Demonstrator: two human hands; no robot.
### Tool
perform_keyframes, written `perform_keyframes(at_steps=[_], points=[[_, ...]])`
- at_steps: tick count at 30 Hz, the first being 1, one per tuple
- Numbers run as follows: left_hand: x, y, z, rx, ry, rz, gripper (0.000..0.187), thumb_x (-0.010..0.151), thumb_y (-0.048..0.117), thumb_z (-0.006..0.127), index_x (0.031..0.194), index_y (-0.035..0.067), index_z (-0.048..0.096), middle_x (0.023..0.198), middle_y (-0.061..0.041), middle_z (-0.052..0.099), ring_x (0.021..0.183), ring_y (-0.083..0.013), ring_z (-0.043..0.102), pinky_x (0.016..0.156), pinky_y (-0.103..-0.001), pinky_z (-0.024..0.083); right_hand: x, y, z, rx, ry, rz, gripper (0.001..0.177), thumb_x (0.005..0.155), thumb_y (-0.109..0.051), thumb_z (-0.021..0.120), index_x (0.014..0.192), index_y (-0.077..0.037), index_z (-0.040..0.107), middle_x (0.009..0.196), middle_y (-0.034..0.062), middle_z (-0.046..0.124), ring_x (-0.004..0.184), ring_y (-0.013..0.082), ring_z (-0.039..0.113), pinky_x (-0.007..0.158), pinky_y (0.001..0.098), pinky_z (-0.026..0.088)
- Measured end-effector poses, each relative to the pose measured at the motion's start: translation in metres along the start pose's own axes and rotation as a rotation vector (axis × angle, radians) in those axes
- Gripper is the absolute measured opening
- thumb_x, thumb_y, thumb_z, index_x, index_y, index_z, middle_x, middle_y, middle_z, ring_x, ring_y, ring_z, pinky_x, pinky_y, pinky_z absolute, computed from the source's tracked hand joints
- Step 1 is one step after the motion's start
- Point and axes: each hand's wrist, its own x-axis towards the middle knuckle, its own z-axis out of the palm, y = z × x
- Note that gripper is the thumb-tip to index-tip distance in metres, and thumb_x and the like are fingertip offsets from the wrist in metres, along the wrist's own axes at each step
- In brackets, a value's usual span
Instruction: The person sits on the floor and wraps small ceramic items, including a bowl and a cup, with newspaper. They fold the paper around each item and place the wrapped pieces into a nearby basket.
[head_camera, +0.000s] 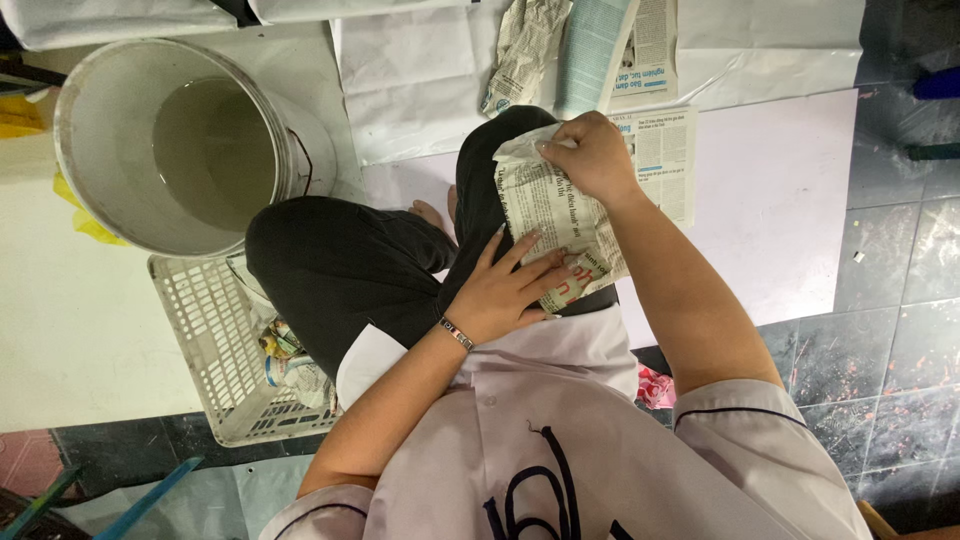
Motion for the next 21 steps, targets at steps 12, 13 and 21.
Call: perform_keyframes(at_steps=[12, 13, 21], points=[[0.002, -0.002, -0.004, -0.01, -0.013, -0.004, 0.081, 0.077, 0.047, 0.079, 0.149, 0.029, 0.048, 0.152, 0.002, 0.053, 0.151, -0.031, 0.034, 0.122, -0.064, 0.021, 0.038, -0.084, 0.003, -0.692, -0.522, -0.103, 0.061, 0.084, -0.066, 0.073, 0.11, -0.01, 0.074, 0.1, 0.0116, 0.075, 0.101, 0.0294, 0.07, 0.094, 0.0474, 0.048], [0.002, -0.001, -0.004, -0.011, -0.012, -0.01, 0.082, 0.077, 0.048, 0.08, 0.15, 0.029, 0.048, 0.152, 0.002, 0.053, 0.151, -0.031, 0.033, 0.122, -0.064, 0.021, 0.048, -0.082, 0.009, -0.743, -0.581, -0.099, 0.059, 0.082, -0.064, 0.074, 0.109, -0.011, 0.076, 0.103, 0.0114, 0.074, 0.103, 0.0293, 0.069, 0.088, 0.0463, 0.053], [0.001, -0.003, 0.002, -0.021, -0.021, -0.005, 0.084, 0.077, 0.046, 0.08, 0.151, 0.026, 0.046, 0.153, 0.0, 0.051, 0.152, -0.0322, 0.031, 0.123, -0.064, 0.021, 0.066, -0.078, 0.028, -0.524, -0.634, 0.019, 0.044, 0.086, -0.054, 0.075, 0.102, -0.013, 0.08, 0.099, 0.0086, 0.075, 0.098, 0.0231, 0.069, 0.095, 0.0415, 0.052]])
